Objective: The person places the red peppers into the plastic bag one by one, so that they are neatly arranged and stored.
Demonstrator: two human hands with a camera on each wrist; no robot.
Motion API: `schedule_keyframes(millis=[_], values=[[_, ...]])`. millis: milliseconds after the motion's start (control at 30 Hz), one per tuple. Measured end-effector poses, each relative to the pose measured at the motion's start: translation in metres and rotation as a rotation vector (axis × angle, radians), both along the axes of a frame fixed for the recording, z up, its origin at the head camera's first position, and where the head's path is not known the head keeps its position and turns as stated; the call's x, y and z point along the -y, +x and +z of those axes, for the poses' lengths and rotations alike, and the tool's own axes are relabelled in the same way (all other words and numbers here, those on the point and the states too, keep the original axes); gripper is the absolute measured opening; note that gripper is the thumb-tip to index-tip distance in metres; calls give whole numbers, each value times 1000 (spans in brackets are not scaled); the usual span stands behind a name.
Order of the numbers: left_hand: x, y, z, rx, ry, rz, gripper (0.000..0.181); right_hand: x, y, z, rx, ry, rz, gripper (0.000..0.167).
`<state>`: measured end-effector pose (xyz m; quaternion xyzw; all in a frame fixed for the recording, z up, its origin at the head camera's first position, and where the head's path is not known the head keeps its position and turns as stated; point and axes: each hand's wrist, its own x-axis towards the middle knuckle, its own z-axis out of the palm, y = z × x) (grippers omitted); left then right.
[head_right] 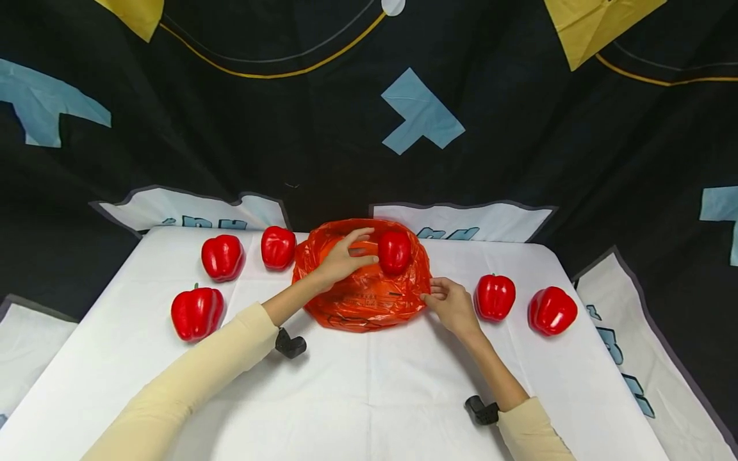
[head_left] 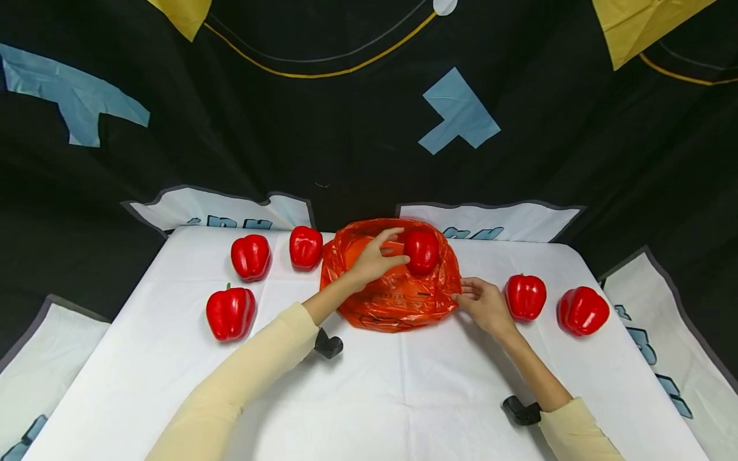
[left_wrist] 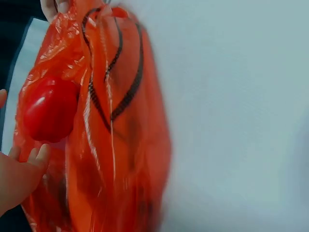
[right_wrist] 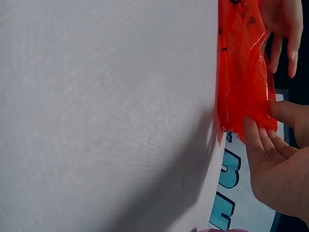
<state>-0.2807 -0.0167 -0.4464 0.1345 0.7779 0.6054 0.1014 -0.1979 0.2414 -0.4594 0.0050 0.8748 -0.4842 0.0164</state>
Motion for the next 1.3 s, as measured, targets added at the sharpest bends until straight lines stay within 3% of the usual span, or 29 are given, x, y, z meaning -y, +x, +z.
schedule_keyframes(millis=[333,700,967,1300], values=[[42,31,16,-32,12,-82,66,-1,-2,-3,0,-4,4,40],[93,64,40,-72,61,-66,67,-1,-2,-2,-2,8,0,40],[143,88,48,-184,-43,5,69,-2,0,-3,7,41,-4,41],[203,116,49,-178,-151,93,67,-2,0,-3,-2,36,2,40]])
